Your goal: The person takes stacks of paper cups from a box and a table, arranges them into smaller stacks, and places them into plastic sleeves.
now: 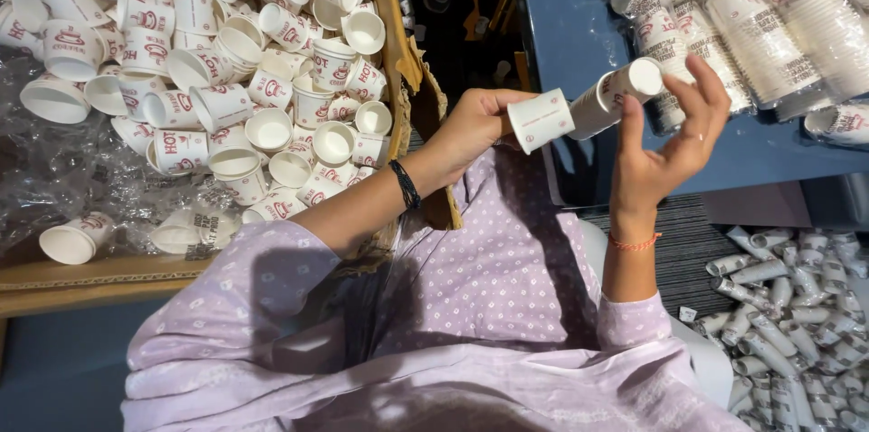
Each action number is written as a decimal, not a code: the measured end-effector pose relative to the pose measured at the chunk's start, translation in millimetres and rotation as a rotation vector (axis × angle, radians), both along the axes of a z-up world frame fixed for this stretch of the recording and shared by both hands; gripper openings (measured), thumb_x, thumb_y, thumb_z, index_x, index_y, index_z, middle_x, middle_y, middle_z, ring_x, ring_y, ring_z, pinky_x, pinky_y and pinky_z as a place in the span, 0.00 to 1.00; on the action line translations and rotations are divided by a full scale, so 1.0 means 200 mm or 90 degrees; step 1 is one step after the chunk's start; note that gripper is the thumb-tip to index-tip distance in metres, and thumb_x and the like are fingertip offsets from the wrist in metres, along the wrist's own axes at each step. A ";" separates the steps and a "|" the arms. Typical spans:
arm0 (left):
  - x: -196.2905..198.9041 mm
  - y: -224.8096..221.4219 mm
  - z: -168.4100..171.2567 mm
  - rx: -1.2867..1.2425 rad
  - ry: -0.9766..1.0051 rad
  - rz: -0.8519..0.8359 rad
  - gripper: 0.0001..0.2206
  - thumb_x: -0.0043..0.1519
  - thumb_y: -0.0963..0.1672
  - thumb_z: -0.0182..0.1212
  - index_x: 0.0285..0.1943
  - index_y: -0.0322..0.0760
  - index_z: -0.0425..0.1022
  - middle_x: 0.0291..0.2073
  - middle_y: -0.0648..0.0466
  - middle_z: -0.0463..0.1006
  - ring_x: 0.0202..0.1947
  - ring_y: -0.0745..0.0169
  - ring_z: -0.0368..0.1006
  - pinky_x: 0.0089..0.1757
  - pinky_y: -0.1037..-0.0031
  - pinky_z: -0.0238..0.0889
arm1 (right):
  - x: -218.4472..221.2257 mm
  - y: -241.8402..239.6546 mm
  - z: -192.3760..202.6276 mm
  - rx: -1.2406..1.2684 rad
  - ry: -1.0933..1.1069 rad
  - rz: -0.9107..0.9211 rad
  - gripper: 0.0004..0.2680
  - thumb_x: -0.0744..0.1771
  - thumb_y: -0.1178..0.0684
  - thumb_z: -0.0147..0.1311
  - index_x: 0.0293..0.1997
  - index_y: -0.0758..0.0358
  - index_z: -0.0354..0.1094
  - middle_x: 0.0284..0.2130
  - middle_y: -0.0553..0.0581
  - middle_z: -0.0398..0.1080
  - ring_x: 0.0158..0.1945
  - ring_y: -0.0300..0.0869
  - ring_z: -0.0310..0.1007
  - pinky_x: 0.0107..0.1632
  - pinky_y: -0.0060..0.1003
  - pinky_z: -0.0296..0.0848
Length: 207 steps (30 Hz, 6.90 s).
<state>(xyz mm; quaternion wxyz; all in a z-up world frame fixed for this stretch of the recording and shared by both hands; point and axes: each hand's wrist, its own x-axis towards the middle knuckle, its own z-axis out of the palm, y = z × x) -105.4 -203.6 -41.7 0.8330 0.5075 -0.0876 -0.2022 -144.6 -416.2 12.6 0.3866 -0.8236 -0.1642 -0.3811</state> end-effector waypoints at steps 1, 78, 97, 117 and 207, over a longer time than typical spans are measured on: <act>-0.01 0.00 0.00 0.000 0.000 -0.001 0.13 0.66 0.40 0.61 0.59 0.32 0.79 0.41 0.52 0.84 0.37 0.70 0.79 0.41 0.80 0.72 | -0.04 0.02 -0.02 0.000 0.000 -0.001 0.13 0.71 0.61 0.69 0.58 0.68 0.67 0.61 0.63 0.65 0.66 0.51 0.66 0.69 0.41 0.66; -0.13 -0.04 0.21 0.134 -0.231 -0.097 0.06 0.54 0.43 0.75 0.32 0.35 0.84 0.49 0.50 0.84 0.40 0.71 0.78 0.43 0.80 0.72 | -0.25 0.05 -0.38 0.205 -0.060 0.235 0.36 0.62 0.51 0.73 0.74 0.52 0.45 0.66 0.64 0.60 0.68 0.51 0.65 0.66 0.45 0.71; -0.08 -0.05 0.02 0.303 -0.190 -0.116 0.22 0.54 0.47 0.73 0.56 0.34 0.77 0.49 0.50 0.82 0.47 0.62 0.81 0.45 0.74 0.75 | 0.16 -0.23 -0.13 0.277 0.040 0.172 0.20 0.70 0.67 0.71 0.67 0.68 0.61 0.60 0.56 0.67 0.60 0.38 0.68 0.65 0.34 0.69; -0.08 -0.01 0.06 0.358 -0.264 -0.135 0.11 0.57 0.43 0.69 0.45 0.32 0.81 0.38 0.52 0.86 0.38 0.68 0.83 0.41 0.78 0.75 | 0.18 -0.26 -0.49 0.275 0.215 0.229 0.27 0.76 0.37 0.49 0.81 0.63 0.41 0.72 0.63 0.55 0.74 0.46 0.56 0.76 0.41 0.56; -0.15 1.28 0.53 0.524 -0.453 0.436 0.10 0.71 0.45 0.58 0.46 0.37 0.84 0.39 0.60 0.87 0.38 0.76 0.83 0.37 0.82 0.76 | 0.28 -0.31 -0.58 0.282 0.213 0.316 0.33 0.73 0.22 0.36 0.78 0.63 0.44 0.73 0.63 0.56 0.71 0.49 0.61 0.65 0.43 0.68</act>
